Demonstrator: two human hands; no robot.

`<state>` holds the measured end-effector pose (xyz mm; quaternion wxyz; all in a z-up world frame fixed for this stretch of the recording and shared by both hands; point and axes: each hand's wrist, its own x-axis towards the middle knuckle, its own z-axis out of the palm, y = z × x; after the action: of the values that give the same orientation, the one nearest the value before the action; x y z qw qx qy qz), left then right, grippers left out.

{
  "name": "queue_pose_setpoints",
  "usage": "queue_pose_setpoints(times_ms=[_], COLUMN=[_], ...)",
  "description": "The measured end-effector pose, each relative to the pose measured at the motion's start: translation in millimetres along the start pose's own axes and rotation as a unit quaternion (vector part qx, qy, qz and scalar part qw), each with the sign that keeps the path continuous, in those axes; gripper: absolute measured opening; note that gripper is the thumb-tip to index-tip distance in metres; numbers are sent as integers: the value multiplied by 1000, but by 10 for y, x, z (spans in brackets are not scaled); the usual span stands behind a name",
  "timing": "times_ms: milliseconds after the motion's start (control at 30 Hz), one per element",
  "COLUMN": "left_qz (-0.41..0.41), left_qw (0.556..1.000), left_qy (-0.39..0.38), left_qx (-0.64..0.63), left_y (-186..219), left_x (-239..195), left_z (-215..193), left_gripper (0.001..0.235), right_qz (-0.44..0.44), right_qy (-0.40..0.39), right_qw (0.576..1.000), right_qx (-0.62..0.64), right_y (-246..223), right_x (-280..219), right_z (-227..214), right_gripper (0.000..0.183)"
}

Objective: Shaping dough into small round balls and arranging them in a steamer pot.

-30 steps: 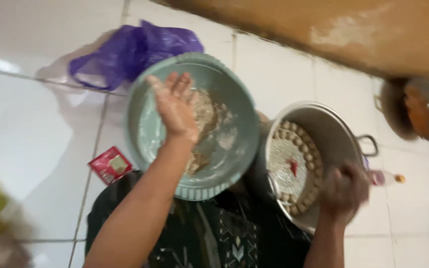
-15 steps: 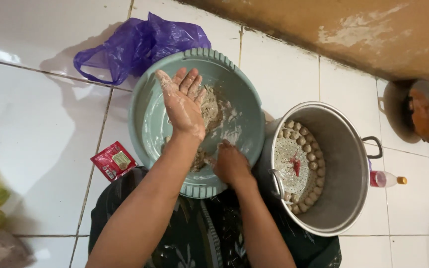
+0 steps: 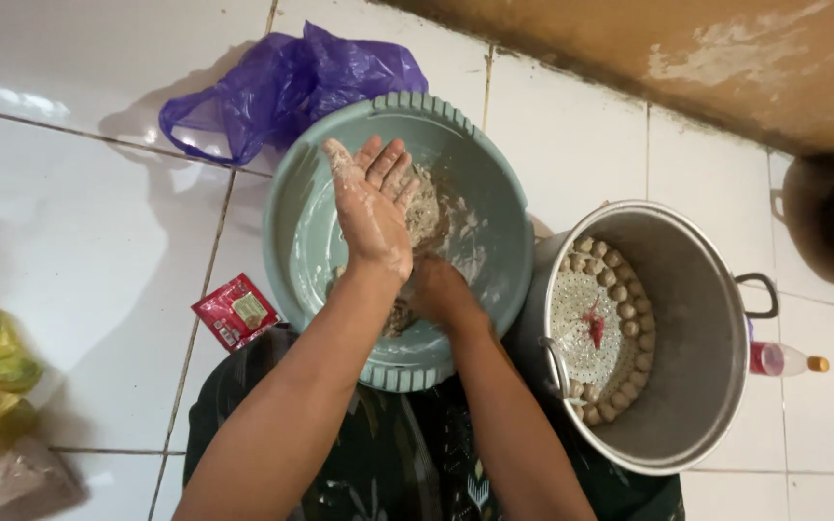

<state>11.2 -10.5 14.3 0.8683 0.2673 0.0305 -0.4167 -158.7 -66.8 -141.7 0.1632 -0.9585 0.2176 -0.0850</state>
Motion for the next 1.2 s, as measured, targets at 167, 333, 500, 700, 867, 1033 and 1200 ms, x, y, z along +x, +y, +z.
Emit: queue_pose_setpoints(times_ms=[167,333,500,700,867,1033,1200], left_qz=[-8,-2,-5,2,-2,-1,13], left_qw=[1000,1000,1000,1000,1000,1000,1000], left_qy=[-3,4,-3,6,11,29,20], left_qx=[5,13,13,26,19,13,8], left_y=[-16,27,-48,21,50,71,140], left_x=[-50,-84,-25,-37,-39,-2,-18], left_z=[7,-6,-27,-24,6,-11,24], left_gripper=[93,91,90,91,90,90,89], right_qz=[210,202,45,199,181,243,244], right_qy=[-111,-218,-77,-84,-29,53,164], right_qw=[971,955,980,976,983,967,956], right_qx=[18,-9,176,-19,-5,50,20], right_y=[-489,-630,-500,-683,-724,-386,-411], right_x=[280,354,226,293,323,261,269], right_z=[-472,-437,-253,-331,-449,-361,-593], right_gripper=[40,41,36,28,29,20,25])
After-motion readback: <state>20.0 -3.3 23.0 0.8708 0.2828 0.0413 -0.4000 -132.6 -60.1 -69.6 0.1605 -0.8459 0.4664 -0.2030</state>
